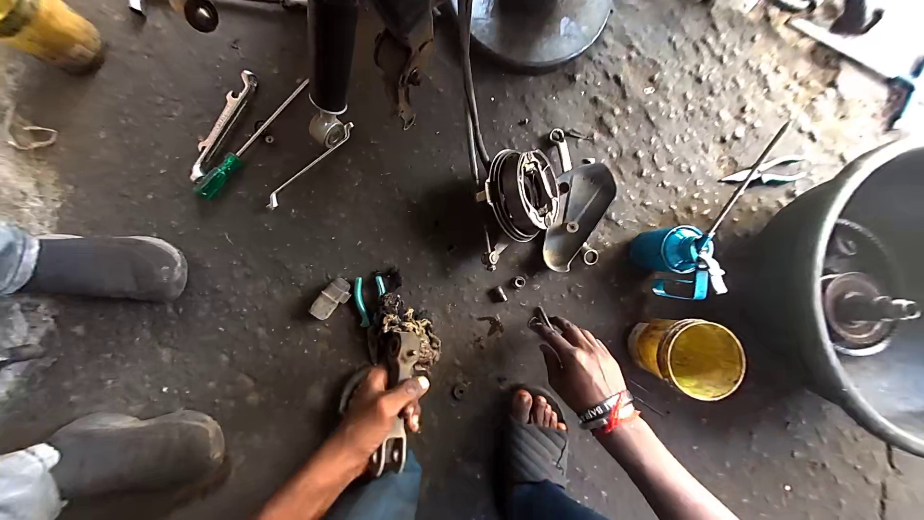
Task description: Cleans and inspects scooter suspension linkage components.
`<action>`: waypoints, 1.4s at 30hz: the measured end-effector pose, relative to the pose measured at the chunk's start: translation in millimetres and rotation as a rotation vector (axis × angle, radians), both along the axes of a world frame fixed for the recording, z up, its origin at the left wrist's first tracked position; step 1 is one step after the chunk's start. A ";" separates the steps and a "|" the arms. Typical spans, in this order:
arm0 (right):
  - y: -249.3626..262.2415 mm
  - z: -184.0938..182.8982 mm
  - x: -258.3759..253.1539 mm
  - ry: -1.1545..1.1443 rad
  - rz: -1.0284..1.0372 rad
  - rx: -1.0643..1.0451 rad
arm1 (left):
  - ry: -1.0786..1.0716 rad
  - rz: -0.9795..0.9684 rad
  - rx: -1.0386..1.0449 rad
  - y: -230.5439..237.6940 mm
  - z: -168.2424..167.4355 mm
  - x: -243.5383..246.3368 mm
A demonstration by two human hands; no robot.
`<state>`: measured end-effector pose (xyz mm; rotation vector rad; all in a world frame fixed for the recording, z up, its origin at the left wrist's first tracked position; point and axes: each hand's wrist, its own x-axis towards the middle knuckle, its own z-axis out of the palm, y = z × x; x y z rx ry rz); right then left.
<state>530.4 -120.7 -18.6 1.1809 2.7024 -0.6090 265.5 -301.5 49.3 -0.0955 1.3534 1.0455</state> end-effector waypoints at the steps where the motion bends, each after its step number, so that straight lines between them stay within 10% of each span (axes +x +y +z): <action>1: -11.7 3.1 -6.7 0.033 0.040 -0.016 | -0.151 0.076 0.022 -1.0 1.1 -0.7; 8: -97.6 -17.2 -46.2 0.201 0.495 -0.341 | -0.648 0.239 0.144 -9.0 -6.3 -4.1; 14: -84.8 -14.3 -48.1 0.198 0.500 -0.364 | 0.779 -0.512 -0.248 10.7 -16.7 -24.6; 19: -65.4 -15.7 -31.0 0.219 0.321 -0.353 | 1.059 -0.878 -0.335 29.3 -58.5 -32.9; 24: -47.8 12.1 -35.3 0.329 -0.155 -0.729 | 0.608 -0.502 -0.172 30.6 -49.8 -19.9; 30: -48.6 41.8 -70.0 0.705 -0.825 -1.715 | 0.086 -0.201 0.071 42.3 3.0 25.0; 37: 2.5 73.2 -67.7 0.691 -0.694 -0.722 | -0.018 -0.368 0.030 38.2 15.6 16.1; 42: -32.4 93.3 -94.6 0.397 -0.102 -0.733 | -0.106 -0.483 -0.124 49.7 50.0 23.5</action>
